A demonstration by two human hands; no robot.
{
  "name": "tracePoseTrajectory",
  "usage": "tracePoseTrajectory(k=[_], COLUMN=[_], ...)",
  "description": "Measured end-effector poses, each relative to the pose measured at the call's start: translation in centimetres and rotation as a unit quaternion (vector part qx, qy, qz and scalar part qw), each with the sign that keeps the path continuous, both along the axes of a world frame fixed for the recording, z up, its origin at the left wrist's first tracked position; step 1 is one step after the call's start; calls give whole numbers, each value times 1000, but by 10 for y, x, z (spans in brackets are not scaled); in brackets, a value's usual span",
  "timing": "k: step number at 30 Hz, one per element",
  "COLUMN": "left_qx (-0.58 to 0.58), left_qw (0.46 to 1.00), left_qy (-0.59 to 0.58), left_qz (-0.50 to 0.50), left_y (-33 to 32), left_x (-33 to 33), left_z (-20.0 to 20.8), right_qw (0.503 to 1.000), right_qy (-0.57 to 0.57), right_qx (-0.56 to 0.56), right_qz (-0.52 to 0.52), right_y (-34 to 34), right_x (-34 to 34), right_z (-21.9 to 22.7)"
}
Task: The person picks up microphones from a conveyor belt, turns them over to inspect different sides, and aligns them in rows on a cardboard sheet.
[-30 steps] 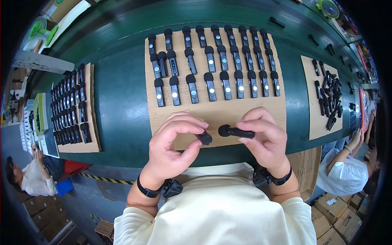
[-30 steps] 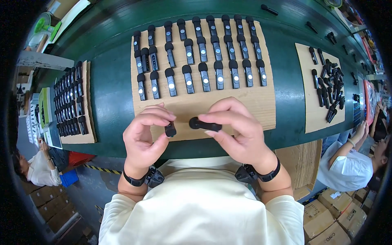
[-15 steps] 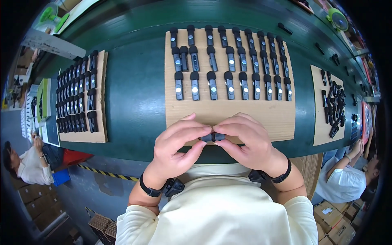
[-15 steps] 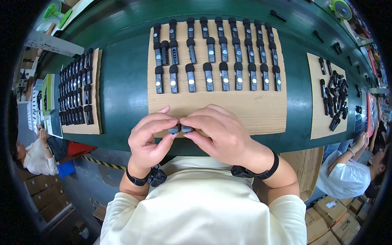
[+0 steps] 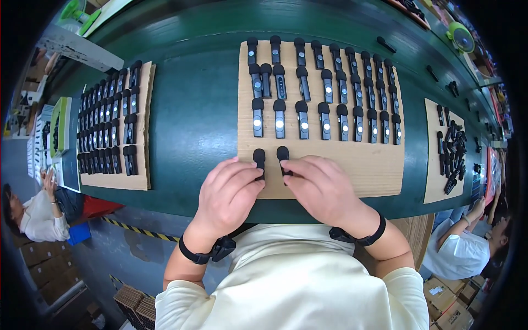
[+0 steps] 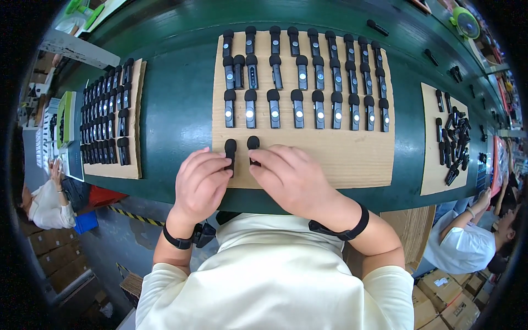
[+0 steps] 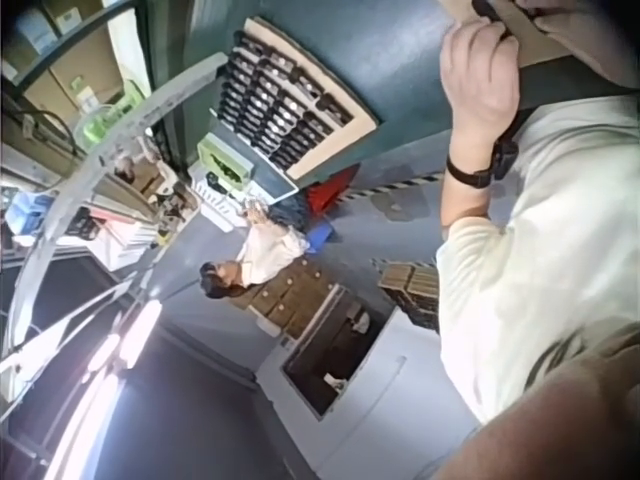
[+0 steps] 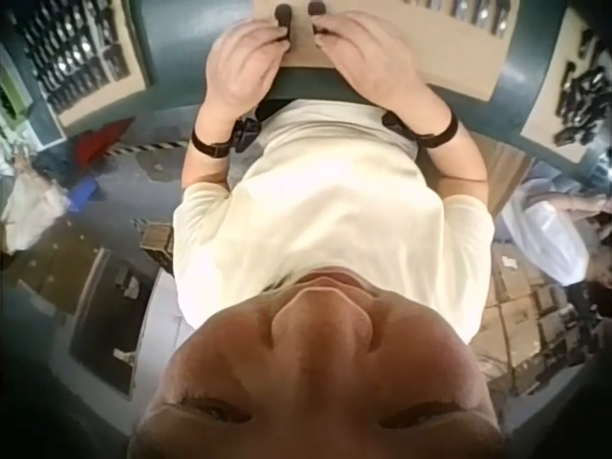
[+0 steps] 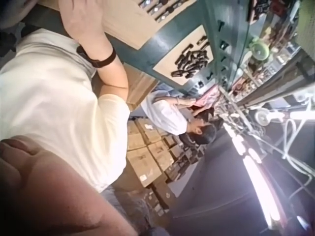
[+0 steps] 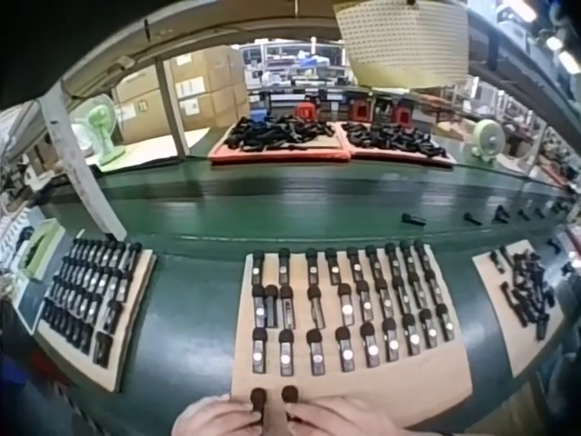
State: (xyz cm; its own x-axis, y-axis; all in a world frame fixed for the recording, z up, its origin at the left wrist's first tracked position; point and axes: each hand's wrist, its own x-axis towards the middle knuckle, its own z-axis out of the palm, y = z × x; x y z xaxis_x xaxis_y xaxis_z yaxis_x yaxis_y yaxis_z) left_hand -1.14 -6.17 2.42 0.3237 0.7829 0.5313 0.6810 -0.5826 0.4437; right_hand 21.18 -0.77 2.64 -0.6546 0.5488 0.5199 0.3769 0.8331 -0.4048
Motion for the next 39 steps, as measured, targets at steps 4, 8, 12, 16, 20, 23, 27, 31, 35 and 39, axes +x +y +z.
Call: tracePoseTrajectory(k=[4, 8, 12, 16, 20, 23, 27, 31, 35, 39], left_qx=[-6, -19, -23, -27, -25, -24, -32, -34, -46, -61], left_qw=[1000, 1000, 999, 999, 999, 999, 998, 998, 996, 992], left_qy=[21, 19, 15, 8, -18, -32, -34, -42, -69, -100], left_qz=[-14, -16, 16, 30, 33, 32, 29, 38, 44, 49], left_y=[-4, -1, 6, 8, 11, 12, 20, 18, 29, 36], left_x=[-1, 0, 2, 2, 1, 1, 4, 0, 4, 8], left_z=[-5, -8, -12, -14, -17, -17, -15, -13, -10, 3], right_qw=[998, 996, 997, 996, 996, 996, 995, 994, 990, 986], right_qy=[-61, -81, -77, -82, -85, -82, -76, -82, -73, -72], right_qx=[-3, -16, -12, -12, -10, -18, -42, -54, -70, -61], right_qz=[18, 19, 15, -12, -31, -40, -39, -46, -100, -136], right_y=[-8, -8, -5, -2, 0, -1, 7, 16, 52, 102], right_x=[0, 1, -2, -6, -8, -4, 5, 26, 77, 139], right_z=[-3, -6, -8, -8, -5, -2, 5, 28, 50, 63])
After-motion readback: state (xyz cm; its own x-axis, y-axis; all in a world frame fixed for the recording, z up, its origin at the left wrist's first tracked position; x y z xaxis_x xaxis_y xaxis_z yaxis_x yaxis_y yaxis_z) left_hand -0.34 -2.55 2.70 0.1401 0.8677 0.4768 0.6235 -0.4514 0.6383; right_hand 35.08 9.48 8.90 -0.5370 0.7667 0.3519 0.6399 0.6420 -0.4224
